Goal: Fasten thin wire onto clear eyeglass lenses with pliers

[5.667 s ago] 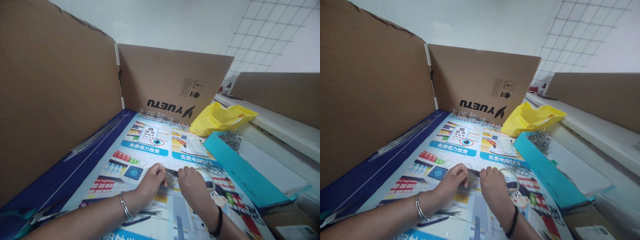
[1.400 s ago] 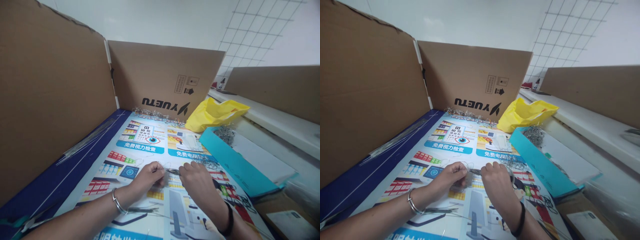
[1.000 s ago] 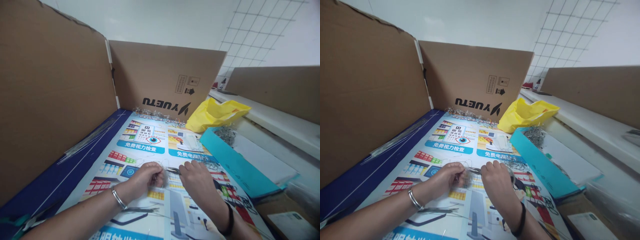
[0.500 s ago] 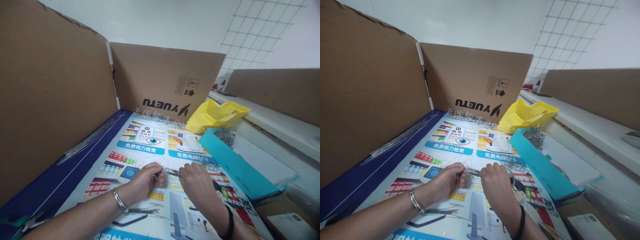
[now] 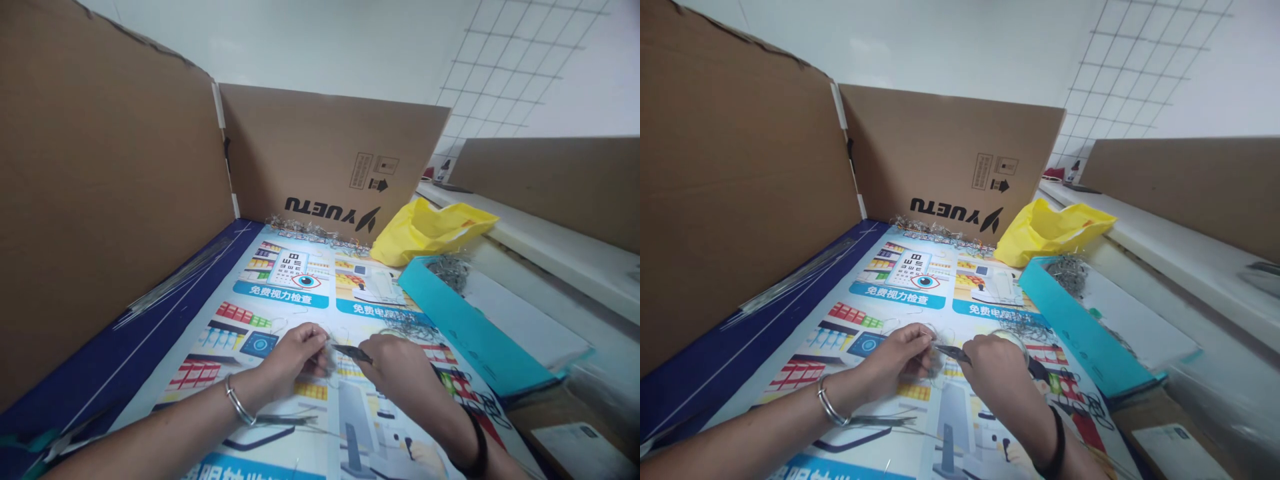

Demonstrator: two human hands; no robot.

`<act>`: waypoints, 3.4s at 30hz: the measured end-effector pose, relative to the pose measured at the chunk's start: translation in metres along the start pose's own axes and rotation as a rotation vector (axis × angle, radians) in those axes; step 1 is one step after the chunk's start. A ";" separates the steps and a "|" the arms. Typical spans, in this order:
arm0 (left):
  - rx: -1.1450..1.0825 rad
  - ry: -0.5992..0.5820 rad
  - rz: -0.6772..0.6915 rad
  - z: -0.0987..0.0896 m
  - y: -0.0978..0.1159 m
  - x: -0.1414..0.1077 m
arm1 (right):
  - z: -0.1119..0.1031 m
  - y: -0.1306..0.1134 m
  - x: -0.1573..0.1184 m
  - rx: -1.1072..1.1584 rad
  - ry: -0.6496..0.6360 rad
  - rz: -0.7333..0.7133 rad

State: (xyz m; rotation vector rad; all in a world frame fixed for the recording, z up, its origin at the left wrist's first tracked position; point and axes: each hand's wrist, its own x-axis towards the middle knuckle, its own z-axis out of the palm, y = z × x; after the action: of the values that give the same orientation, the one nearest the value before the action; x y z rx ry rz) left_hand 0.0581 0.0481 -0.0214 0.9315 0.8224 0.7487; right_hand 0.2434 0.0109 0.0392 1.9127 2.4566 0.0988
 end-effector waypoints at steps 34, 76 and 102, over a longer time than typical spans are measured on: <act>-0.122 0.025 0.055 0.014 0.001 -0.008 | 0.004 -0.002 0.005 -0.103 0.040 0.093; -0.056 -0.075 0.056 0.011 -0.008 -0.002 | 0.001 -0.007 0.001 -0.200 0.016 -0.008; 0.107 0.089 0.036 0.011 -0.004 -0.004 | 0.005 -0.011 -0.006 -0.199 0.116 -0.010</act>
State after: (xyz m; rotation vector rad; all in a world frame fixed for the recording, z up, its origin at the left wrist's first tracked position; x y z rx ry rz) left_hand 0.0665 0.0386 -0.0196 1.0164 0.9335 0.7875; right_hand 0.2344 0.0026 0.0330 1.8599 2.4186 0.4487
